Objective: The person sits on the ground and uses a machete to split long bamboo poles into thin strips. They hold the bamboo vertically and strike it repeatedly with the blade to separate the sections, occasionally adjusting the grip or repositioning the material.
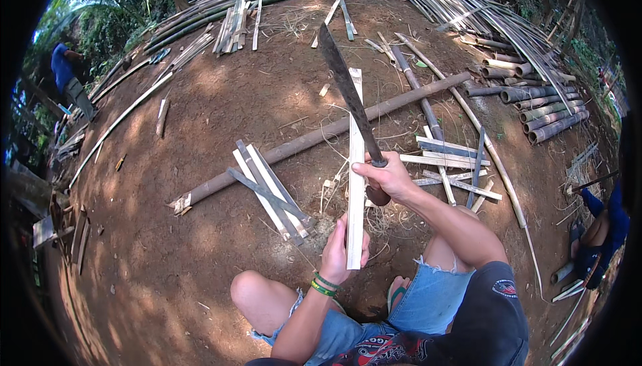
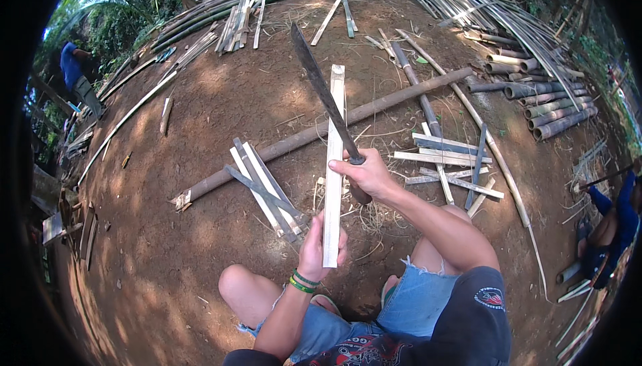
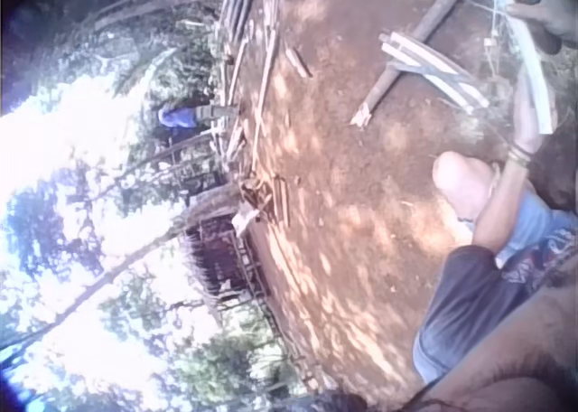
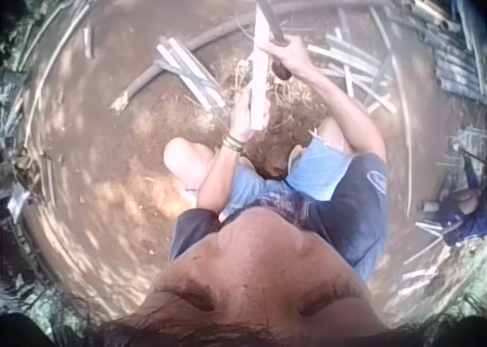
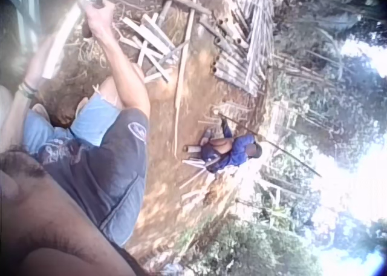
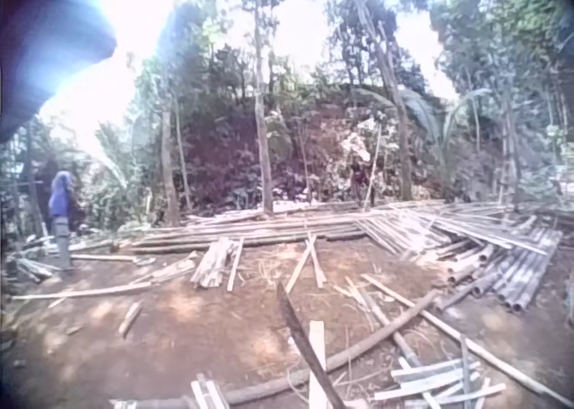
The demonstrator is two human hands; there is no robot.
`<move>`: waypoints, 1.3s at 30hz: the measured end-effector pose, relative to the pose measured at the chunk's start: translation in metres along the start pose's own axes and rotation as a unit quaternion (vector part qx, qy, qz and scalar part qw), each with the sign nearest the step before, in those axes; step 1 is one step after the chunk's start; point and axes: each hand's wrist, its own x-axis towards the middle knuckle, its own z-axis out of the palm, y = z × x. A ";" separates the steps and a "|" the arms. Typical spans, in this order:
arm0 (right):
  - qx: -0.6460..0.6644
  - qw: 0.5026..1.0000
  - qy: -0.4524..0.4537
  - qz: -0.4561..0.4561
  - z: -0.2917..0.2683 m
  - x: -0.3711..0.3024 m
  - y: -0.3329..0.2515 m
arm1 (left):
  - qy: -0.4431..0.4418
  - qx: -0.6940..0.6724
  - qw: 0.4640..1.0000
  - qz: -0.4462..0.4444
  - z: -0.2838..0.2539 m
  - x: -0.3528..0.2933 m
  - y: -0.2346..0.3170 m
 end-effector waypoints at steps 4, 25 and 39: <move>0.108 0.994 -0.014 0.000 0.007 0.002 -0.005 | -0.035 -0.191 0.980 -0.041 -0.008 0.000 -0.005; -0.502 0.823 -0.111 -0.239 0.014 -0.035 0.032 | 0.049 -0.264 0.963 0.024 -0.010 0.005 0.017; -0.534 0.818 0.020 -0.214 -0.023 0.011 0.027 | 0.031 -0.242 0.970 -0.016 -0.001 -0.008 0.023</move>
